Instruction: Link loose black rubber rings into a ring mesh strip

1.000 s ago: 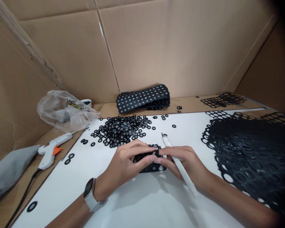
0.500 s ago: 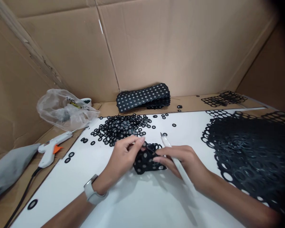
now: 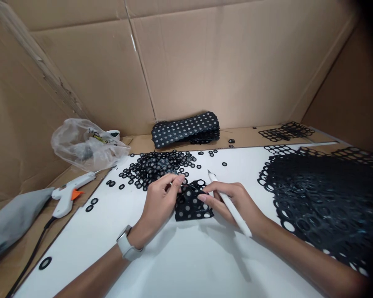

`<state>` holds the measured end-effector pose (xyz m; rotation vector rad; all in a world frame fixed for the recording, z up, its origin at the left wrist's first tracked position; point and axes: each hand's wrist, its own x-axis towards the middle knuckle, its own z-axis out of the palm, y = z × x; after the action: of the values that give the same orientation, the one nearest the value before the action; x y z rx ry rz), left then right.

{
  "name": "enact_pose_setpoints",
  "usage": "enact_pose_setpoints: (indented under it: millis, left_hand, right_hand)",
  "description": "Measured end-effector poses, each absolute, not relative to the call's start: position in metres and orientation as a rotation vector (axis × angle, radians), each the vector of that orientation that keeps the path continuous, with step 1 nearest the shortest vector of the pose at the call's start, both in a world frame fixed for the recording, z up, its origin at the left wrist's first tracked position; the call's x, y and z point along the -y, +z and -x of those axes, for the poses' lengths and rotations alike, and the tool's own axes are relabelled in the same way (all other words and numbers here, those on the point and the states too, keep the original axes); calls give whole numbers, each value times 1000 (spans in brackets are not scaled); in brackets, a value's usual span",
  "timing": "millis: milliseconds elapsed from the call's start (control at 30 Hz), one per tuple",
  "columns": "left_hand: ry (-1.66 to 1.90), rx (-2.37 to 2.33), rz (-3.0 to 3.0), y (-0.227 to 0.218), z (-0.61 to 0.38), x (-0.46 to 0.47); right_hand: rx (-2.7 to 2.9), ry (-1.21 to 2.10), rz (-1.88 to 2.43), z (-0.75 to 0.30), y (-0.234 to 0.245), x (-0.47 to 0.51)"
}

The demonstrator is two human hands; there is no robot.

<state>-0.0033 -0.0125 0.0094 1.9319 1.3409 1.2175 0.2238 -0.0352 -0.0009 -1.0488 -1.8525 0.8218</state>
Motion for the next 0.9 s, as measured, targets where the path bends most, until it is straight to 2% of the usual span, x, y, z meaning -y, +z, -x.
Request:
enact_pose_setpoints:
  millis: [233, 400, 667, 900]
  left_hand:
    - [1438, -1594, -1795, 14, 46, -22]
    - [1411, -1597, -1836, 21, 53, -23]
    - [1169, -1001, -2281, 23, 16, 17]
    - [1080, -982, -2318, 14, 15, 20]
  right_hand:
    - [1803, 835, 1064, -229, -1, 38]
    - [1755, 878, 1135, -228, -2, 34]
    - [1758, 936, 996, -229, -1, 32]
    - [1777, 1020, 1015, -233, -13, 30]
